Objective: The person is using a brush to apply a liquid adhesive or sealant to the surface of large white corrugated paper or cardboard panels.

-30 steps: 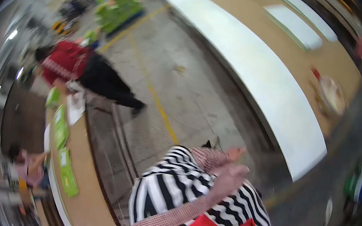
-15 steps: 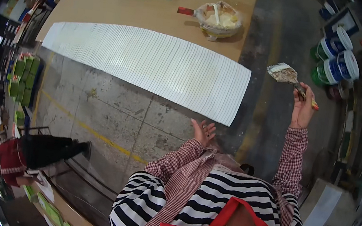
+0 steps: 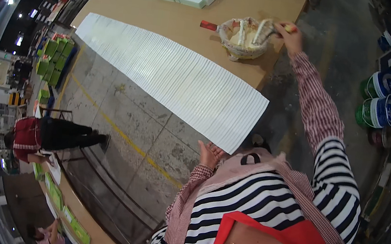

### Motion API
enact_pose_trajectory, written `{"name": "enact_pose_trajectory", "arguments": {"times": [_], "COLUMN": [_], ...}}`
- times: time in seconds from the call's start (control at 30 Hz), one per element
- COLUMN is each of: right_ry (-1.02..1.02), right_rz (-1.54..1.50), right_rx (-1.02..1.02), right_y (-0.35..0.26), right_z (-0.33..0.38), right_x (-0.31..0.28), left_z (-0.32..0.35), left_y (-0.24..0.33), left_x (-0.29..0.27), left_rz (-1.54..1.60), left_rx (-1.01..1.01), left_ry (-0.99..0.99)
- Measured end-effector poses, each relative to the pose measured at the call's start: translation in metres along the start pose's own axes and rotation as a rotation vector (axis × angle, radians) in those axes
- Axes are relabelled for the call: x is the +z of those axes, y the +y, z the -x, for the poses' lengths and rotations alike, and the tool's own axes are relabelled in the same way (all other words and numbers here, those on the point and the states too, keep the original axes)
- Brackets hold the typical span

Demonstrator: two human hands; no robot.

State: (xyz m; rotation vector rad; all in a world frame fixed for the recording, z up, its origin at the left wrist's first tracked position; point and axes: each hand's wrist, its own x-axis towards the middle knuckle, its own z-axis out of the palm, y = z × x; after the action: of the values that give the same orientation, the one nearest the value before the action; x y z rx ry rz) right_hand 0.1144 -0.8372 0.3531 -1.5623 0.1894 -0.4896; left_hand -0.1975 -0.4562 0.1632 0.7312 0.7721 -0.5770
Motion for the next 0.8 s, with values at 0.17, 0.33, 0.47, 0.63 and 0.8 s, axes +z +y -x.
{"name": "enact_pose_trajectory", "arguments": {"times": [0.17, 0.33, 0.47, 0.63, 0.8], "right_ry": [-0.187, -0.247, -0.326, -0.393, -0.386], "right_rz": [0.364, 0.531, 0.61, 0.72, 0.804], "right_rx": [-0.09, -0.118, -0.082, -0.255, -0.322], "right_y": [0.032, 0.062, 0.087, 0.109, 0.081], "right_z": [-0.069, -0.098, -0.099, -0.098, -0.123], "right_x": [0.046, 0.067, 0.079, 0.082, 0.079], "left_z": [-0.004, -0.009, -0.009, -0.009, -0.012], "left_y": [-0.027, -0.044, -0.055, -0.056, -0.037], "left_x": [0.028, 0.06, 0.063, 0.077, 0.087], "left_rz": [0.019, 0.15, 0.219, 0.292, 0.178], "left_rx": [0.128, 0.374, 0.412, 0.466, 0.533], "left_ry": [0.086, 0.102, 0.249, 0.295, 0.368]}}
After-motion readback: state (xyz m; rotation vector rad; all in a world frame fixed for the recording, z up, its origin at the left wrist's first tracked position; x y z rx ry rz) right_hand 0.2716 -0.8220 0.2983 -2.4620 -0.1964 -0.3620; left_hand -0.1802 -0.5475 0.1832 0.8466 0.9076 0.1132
